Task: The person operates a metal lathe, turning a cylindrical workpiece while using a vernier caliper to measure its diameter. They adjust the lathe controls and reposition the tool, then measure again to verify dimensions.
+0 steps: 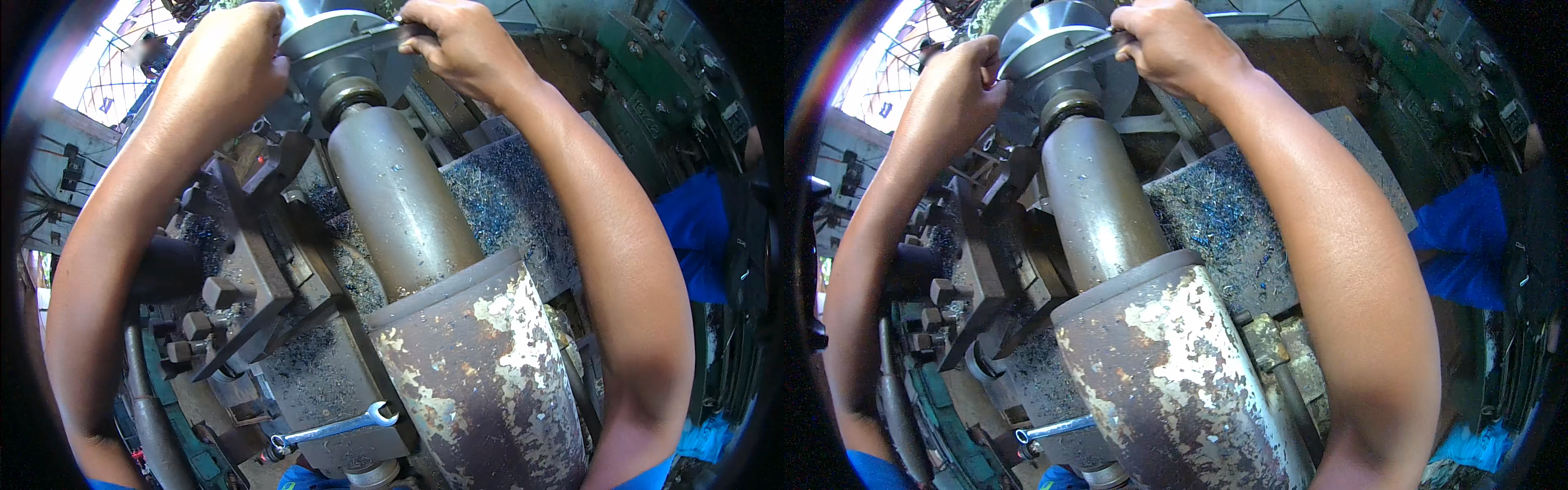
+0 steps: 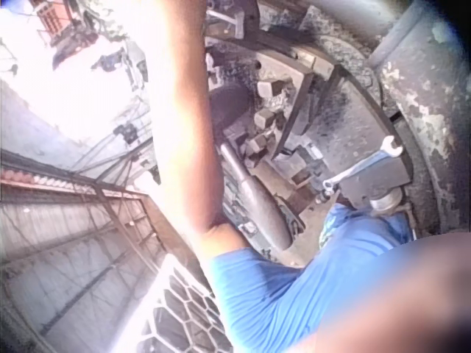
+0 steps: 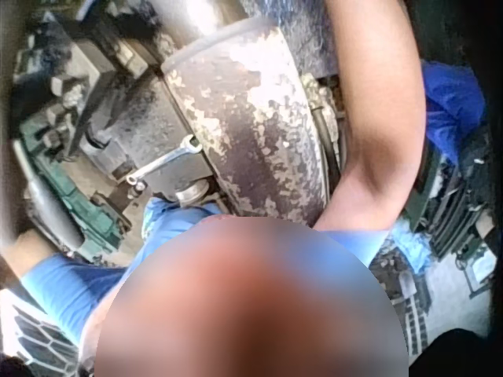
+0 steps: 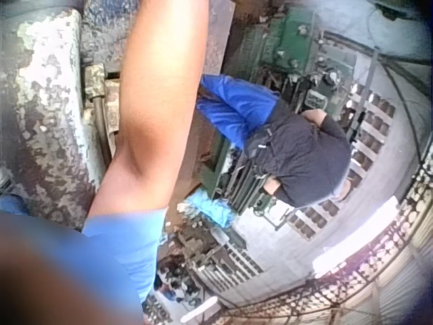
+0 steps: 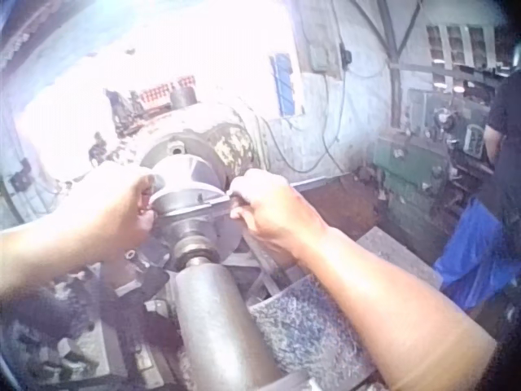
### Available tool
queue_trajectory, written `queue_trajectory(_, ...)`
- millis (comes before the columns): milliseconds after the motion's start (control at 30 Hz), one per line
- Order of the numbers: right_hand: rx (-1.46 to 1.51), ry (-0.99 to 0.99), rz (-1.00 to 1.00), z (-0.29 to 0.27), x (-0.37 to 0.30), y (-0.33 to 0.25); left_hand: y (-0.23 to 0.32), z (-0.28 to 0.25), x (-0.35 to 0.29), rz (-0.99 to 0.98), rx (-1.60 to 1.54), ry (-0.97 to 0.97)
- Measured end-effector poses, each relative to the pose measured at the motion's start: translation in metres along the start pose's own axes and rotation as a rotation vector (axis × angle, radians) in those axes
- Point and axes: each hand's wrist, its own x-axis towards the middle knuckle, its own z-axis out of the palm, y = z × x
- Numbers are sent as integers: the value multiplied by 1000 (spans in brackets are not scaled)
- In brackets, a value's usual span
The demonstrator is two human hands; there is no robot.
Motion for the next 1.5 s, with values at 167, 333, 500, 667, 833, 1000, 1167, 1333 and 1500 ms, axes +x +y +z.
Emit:
queue_trajectory(167,-128,-74,89,-11,-3,-3,11,-11,-5,125,-53,103)
queue_trajectory(333,-34,-71,179,-32,6,-8,8,-21,-3,75,-225,61)
queue_trajectory(500,17,-267,255,-53,25,-22,-6,-26,-4,-21,-430,75)
queue_trajectory(667,240,-423,405,-74,54,-47,-19,-29,-6,-42,-600,201)
queue_trajectory(833,149,-600,412,-106,77,-66,-26,-29,-10,-56,-481,197)
queue_trajectory(1000,314,-578,439,-105,75,-66,-27,-31,-12,-47,-532,169)
queue_trajectory(1167,218,-549,369,-110,72,-72,-27,-33,-12,-80,-524,160)
queue_trajectory(1333,129,-546,314,-113,72,-76,-31,-30,-11,-76,-586,170)
queue_trajectory(1500,186,-620,443,-105,80,-68,-34,-30,-11,-68,-546,136)
